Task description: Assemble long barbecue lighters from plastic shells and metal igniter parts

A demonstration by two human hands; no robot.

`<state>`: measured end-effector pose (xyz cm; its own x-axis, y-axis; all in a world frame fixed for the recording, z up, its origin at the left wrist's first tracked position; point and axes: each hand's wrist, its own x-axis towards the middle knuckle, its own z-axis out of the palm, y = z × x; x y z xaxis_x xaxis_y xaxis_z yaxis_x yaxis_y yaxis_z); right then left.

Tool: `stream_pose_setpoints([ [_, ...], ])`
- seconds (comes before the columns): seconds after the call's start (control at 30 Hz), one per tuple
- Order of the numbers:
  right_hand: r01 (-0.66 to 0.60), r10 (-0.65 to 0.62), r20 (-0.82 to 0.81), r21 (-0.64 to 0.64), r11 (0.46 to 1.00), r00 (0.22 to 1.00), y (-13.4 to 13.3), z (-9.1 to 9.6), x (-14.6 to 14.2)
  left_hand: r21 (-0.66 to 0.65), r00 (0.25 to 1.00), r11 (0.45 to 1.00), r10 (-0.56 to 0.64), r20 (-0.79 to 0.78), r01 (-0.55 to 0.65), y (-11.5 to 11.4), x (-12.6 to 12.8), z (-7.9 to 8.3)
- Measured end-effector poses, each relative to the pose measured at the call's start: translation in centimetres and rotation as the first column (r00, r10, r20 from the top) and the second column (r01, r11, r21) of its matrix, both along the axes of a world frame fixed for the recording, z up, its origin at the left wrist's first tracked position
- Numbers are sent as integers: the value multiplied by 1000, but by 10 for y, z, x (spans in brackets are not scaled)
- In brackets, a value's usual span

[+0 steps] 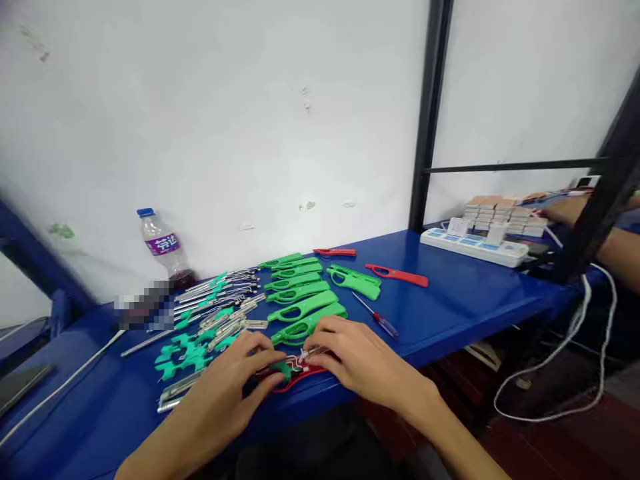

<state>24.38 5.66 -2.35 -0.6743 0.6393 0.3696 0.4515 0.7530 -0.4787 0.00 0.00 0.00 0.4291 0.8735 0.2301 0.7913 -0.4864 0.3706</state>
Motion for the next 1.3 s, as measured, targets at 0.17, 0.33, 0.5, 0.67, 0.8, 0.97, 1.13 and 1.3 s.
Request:
stream_pose_setpoints([
  [0.17,19,-26,-126,-56,998,992,2,-8,3,54,997,998,-19,-76,23,3,1,-4],
  [0.33,15,-28,-168,-78,997,985,2,-9,6,72,989,997,-21,-143,32,2,7,-2],
  [0.5,-4,-9,-184,-68,998,983,3,-10,7,89,987,996,-2,-160,17,-1,11,-5],
  [0.67,-12,5,-163,-46,999,987,3,-13,8,52,984,998,28,-177,-19,-1,15,-7],
  [0.8,-19,15,-146,-26,999,989,2,-12,8,58,982,998,30,-184,-20,-1,16,-8],
  [0.97,1,-22,-188,-107,994,982,1,-9,6,42,980,999,28,-196,-20,0,15,-9],
  [1.13,24,-54,-193,-154,988,980,2,-8,6,33,993,999,39,-112,-36,3,12,-13],
  [1.3,2,-20,-176,-104,995,984,1,-9,8,10,996,997,81,38,-82,5,11,-19],
])
